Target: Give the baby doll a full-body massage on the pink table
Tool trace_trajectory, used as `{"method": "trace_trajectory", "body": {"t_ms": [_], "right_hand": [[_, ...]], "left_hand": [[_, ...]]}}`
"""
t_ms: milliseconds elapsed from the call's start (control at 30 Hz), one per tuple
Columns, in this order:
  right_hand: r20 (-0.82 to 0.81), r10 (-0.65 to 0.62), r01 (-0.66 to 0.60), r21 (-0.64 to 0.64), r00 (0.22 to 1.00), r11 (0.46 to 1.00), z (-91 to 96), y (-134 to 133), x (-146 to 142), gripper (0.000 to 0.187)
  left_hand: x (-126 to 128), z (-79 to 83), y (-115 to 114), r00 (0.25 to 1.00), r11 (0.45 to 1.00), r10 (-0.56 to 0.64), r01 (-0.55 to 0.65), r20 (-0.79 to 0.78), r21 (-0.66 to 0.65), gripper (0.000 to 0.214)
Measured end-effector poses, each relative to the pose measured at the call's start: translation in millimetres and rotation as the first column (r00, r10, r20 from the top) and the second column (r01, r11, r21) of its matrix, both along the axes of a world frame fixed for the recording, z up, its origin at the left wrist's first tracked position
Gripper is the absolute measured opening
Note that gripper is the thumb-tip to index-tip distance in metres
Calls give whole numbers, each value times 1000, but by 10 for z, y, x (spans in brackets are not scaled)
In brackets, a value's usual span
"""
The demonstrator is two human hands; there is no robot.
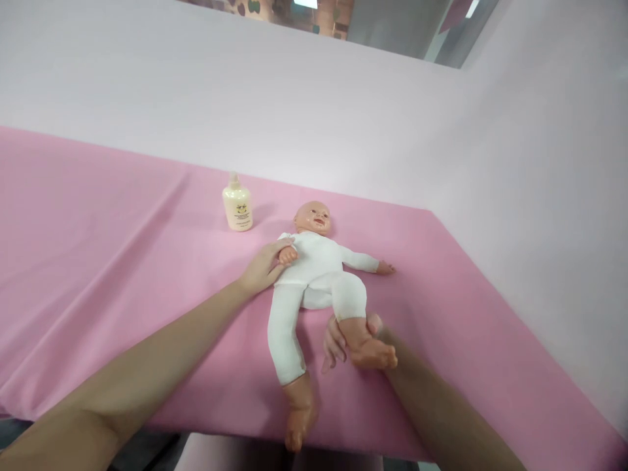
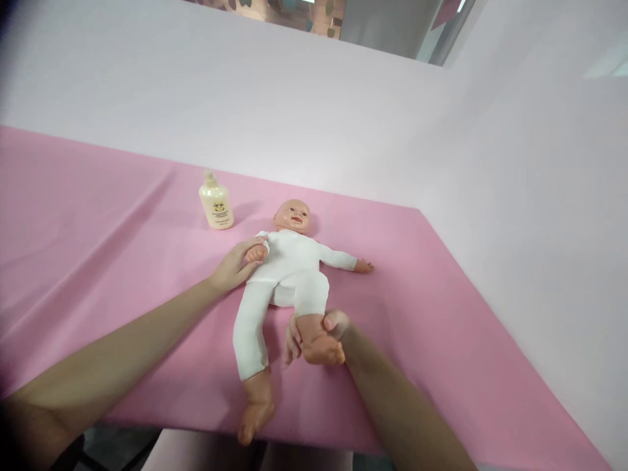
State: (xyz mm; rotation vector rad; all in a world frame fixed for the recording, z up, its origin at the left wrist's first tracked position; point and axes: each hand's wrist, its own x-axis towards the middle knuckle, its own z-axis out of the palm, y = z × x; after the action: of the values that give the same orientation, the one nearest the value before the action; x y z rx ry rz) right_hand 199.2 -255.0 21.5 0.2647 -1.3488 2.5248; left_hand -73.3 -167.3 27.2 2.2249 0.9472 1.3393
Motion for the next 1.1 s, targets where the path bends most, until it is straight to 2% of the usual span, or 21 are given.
{"method": "trace_trajectory", "body": {"t_ms": [67, 100, 200, 233, 300, 833, 933, 1000, 1100], "right_hand": [[-67, -100, 95, -74, 993, 993, -20, 41, 14, 59], [-43, -185, 178, -131, 982, 975, 1, 52, 25, 57], [153, -401, 429, -262, 903, 865, 128, 46, 59, 47], [203, -435, 478, -281, 877, 832, 169, 39, 66, 45], [259, -463, 526, -284, 847, 802, 218, 27, 69, 44], [289, -493, 561, -239, 821, 793, 219, 19, 44, 46], [245, -490, 542, -239, 837, 806, 214, 17, 48, 48], [204, -478, 516, -230, 855, 825, 187, 9, 59, 50], [117, -410, 426, -180, 904, 887, 119, -5, 69, 55]], "left_hand": [[7, 14, 4, 996, 995, -25, 34, -87, 99, 42], [9, 16, 11, 992, 989, -33, 50, -119, 140, 41], [14, 9, 25, 977, 977, -55, 95, -205, 192, 39], [16, 4, 24, 972, 976, -59, 104, -229, 191, 39], [19, -3, 18, 963, 978, -62, 111, -264, 175, 40], [25, 10, 1, 972, 980, -71, 110, -224, 164, 39], [23, 9, -11, 993, 991, -45, 58, -110, 119, 40], [15, -7, -2, 999, 999, 28, -28, 18, 24, 44], [-19, -52, 75, 950, 982, 160, -124, 269, -145, 49]]}}
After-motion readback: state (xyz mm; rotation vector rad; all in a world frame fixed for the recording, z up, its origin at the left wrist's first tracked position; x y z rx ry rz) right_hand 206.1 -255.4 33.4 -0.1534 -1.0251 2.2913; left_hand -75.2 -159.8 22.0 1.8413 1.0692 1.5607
